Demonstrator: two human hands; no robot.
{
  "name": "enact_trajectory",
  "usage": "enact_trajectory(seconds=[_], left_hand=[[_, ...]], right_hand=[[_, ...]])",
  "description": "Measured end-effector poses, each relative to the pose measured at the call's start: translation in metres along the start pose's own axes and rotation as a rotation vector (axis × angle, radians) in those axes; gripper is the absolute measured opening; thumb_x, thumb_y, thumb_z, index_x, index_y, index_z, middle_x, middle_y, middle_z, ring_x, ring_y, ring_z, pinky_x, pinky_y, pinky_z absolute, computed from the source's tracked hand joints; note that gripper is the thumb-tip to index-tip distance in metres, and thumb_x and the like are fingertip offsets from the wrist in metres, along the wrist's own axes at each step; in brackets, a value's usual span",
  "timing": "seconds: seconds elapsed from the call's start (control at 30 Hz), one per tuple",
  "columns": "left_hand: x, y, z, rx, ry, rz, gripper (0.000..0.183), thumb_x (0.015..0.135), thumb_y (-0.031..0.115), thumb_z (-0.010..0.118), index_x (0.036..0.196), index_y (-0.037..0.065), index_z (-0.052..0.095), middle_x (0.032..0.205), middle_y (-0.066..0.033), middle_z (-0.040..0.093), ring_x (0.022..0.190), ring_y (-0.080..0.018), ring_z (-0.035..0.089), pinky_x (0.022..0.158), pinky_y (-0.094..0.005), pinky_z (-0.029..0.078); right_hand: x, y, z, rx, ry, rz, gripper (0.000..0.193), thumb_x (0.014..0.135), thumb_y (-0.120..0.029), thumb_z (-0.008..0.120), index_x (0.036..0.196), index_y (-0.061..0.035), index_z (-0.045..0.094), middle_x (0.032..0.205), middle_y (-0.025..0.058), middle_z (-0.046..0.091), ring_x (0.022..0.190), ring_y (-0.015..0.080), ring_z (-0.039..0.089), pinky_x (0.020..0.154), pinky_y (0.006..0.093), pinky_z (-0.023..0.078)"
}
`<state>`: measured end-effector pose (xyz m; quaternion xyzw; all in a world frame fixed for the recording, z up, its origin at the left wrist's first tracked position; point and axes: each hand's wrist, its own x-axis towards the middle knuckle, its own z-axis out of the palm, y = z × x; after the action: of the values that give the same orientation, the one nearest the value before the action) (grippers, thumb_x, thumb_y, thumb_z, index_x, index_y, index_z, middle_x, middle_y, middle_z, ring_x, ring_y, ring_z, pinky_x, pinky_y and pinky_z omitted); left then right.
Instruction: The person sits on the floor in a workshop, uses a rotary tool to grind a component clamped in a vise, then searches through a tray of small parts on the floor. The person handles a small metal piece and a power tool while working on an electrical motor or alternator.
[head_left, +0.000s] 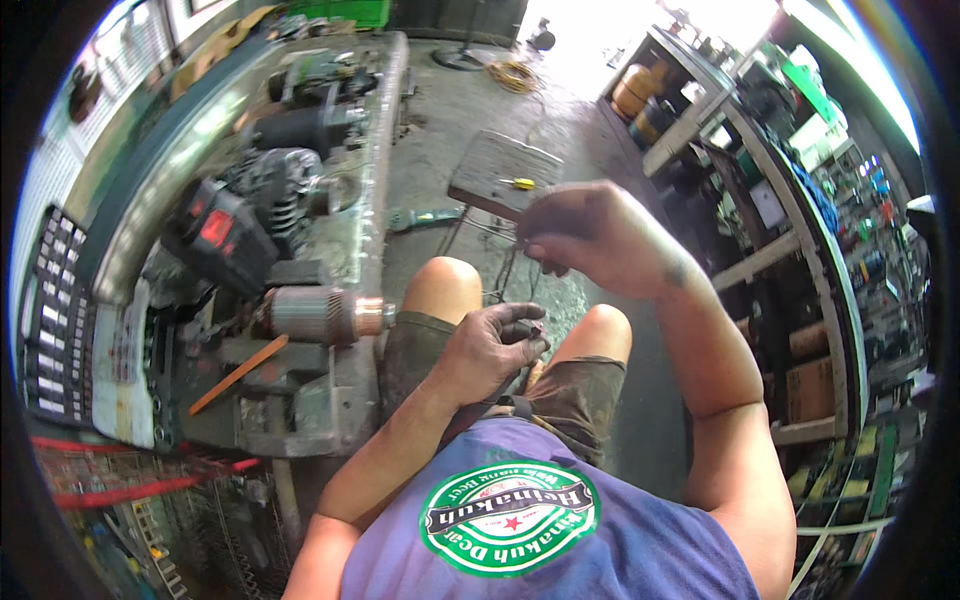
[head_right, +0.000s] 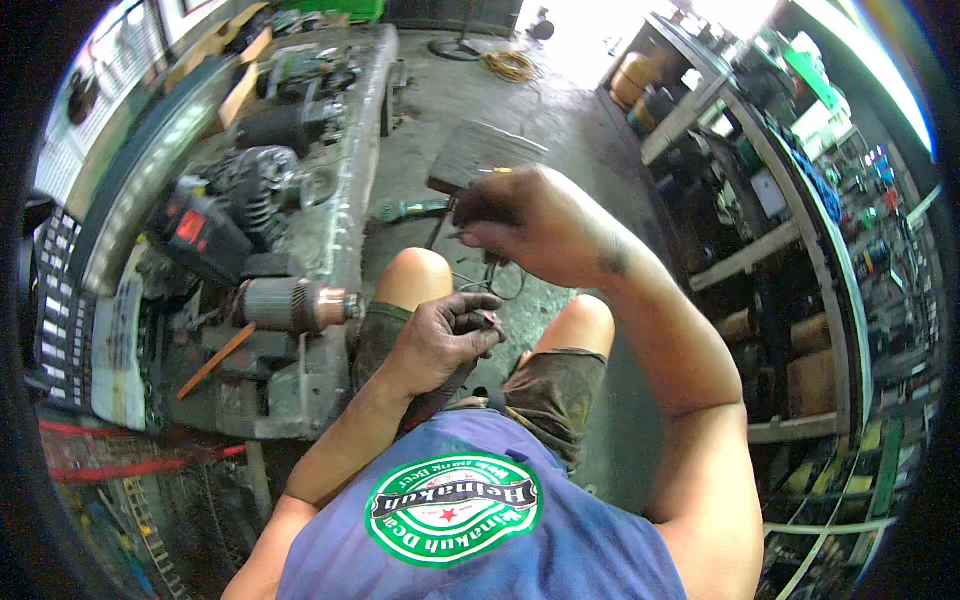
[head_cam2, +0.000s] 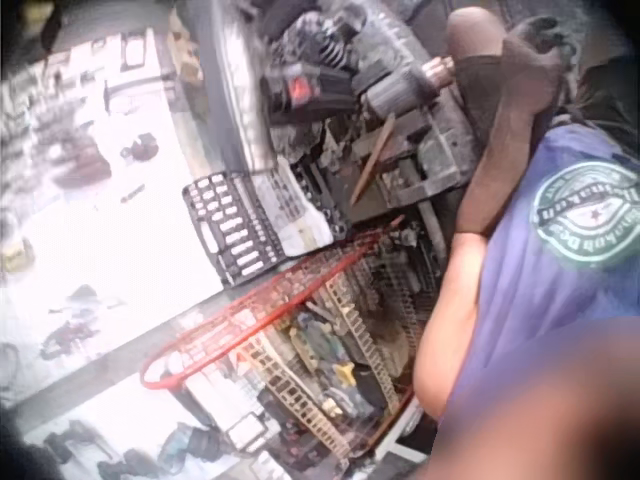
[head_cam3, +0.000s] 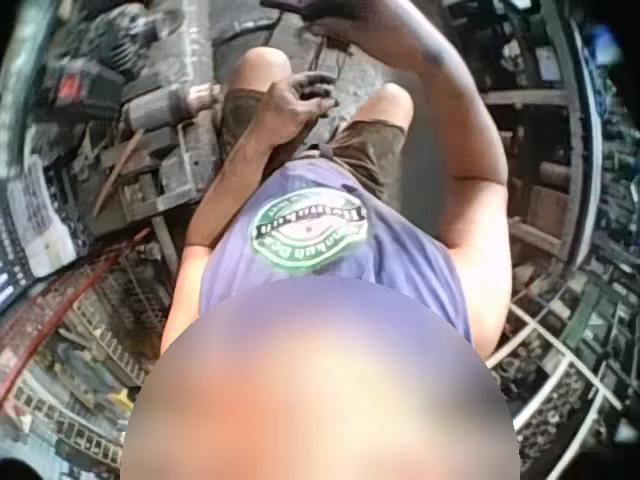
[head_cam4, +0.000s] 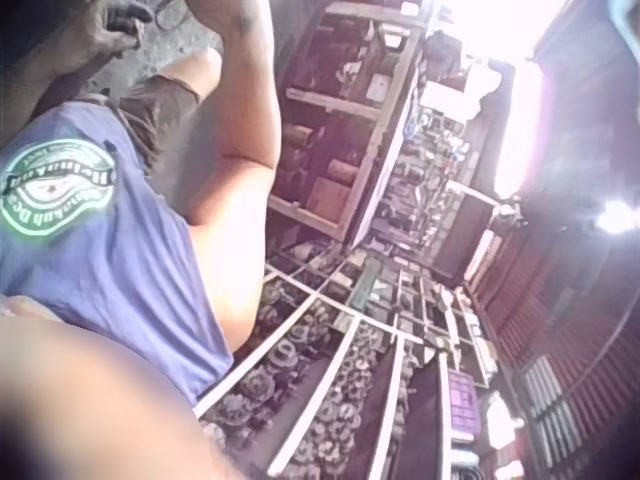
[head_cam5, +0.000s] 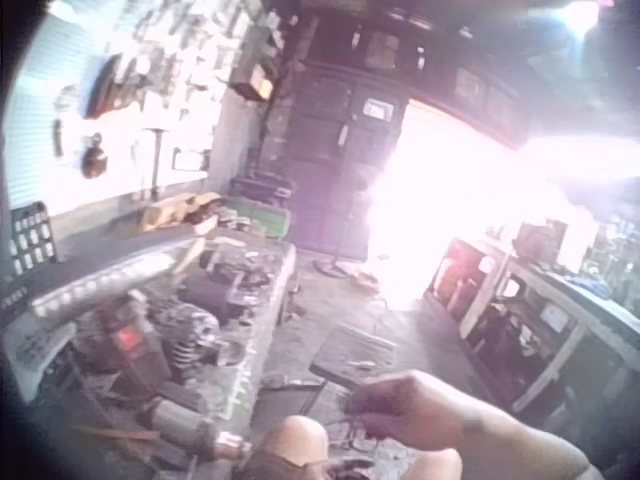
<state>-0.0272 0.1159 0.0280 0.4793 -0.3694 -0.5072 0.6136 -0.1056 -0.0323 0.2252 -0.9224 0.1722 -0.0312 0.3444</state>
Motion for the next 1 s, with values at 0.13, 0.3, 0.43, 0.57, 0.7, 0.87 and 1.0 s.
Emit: enact_trajectory(seconds=[0.13, 0.3, 0.43, 0.57, 0.7, 0.87, 1.0], left_hand=[[0.033, -0.012, 0.034, 0.135, -0.208, -0.170, 0.045, 0.095, 0.010, 0.080, 0.135, -0.008, 0.070, 0.108, -0.0111, 0.080, 0.097, -0.0125, 0.073, 0.087, -0.0295, 0.060], [0.052, -0.032, 0.074, 0.217, -0.375, -0.294, 0.040, 0.097, 0.016, 0.082, 0.127, -0.008, 0.074, 0.108, -0.0136, 0.080, 0.096, -0.0143, 0.073, 0.088, -0.0319, 0.060], [0.058, -0.040, 0.102, 0.465, -0.455, -0.336, 0.041, 0.099, 0.024, 0.082, 0.124, -0.007, 0.076, 0.108, -0.0168, 0.081, 0.096, -0.0184, 0.076, 0.088, -0.0349, 0.061], [0.065, -0.042, 0.115, 0.614, -0.508, -0.329, 0.037, 0.102, 0.025, 0.078, 0.123, -0.006, 0.077, 0.105, -0.0196, 0.081, 0.095, -0.0209, 0.077, 0.088, -0.0375, 0.061], [0.069, -0.045, 0.119, 0.643, -0.523, -0.383, 0.038, 0.102, 0.025, 0.078, 0.124, -0.006, 0.076, 0.104, -0.0201, 0.081, 0.094, -0.0223, 0.077, 0.087, -0.0382, 0.061], [0.069, -0.046, 0.116, 0.671, -0.494, -0.392, 0.038, 0.102, 0.025, 0.078, 0.125, -0.005, 0.076, 0.103, -0.0201, 0.081, 0.093, -0.0224, 0.077, 0.086, -0.0380, 0.060], [0.068, -0.049, 0.114, 0.622, -0.469, -0.328, 0.031, 0.102, 0.022, 0.078, 0.118, -0.004, 0.076, 0.088, -0.0096, 0.076, 0.080, -0.0127, 0.066, 0.076, -0.0343, 0.056]], right_hand=[[-0.072, 0.101, 0.002, 0.200, -0.042, 0.129, 0.020, 0.098, -0.007, 0.076, 0.115, 0.0023, 0.075, 0.095, 0.0118, 0.079, 0.084, 0.0165, 0.074, 0.081, 0.0370, 0.061], [-0.157, 0.175, 0.028, 0.215, 0.115, 0.165, 0.023, 0.093, -0.002, 0.079, 0.116, -0.0002, 0.077, 0.102, 0.0091, 0.077, 0.098, 0.0180, 0.073, 0.089, 0.0354, 0.058], [-0.199, 0.205, 0.052, 0.383, 0.173, 0.266, 0.023, 0.091, -0.005, 0.082, 0.113, -0.0015, 0.079, 0.109, 0.0139, 0.080, 0.103, 0.0262, 0.077, 0.095, 0.0381, 0.060], [-0.222, 0.224, 0.082, 0.483, 0.276, 0.331, 0.027, 0.089, -0.004, 0.084, 0.116, -0.0022, 0.079, 0.110, 0.0140, 0.081, 0.104, 0.0269, 0.078, 0.094, 0.0388, 0.061], [-0.229, 0.237, 0.091, 0.440, 0.286, 0.314, 0.025, 0.088, -0.003, 0.084, 0.113, -0.0024, 0.078, 0.110, 0.0140, 0.081, 0.104, 0.0281, 0.078, 0.094, 0.0393, 0.061], [-0.225, 0.239, 0.090, 0.468, 0.273, 0.261, 0.023, 0.089, -0.002, 0.084, 0.111, -0.0026, 0.078, 0.109, 0.0138, 0.081, 0.103, 0.0272, 0.078, 0.093, 0.0389, 0.061], [-0.217, 0.241, 0.094, 0.525, 0.247, 0.274, 0.026, 0.086, 0.001, 0.086, 0.110, -0.0032, 0.077, 0.105, 0.0120, 0.080, 0.098, 0.0243, 0.077, 0.088, 0.0382, 0.060]])
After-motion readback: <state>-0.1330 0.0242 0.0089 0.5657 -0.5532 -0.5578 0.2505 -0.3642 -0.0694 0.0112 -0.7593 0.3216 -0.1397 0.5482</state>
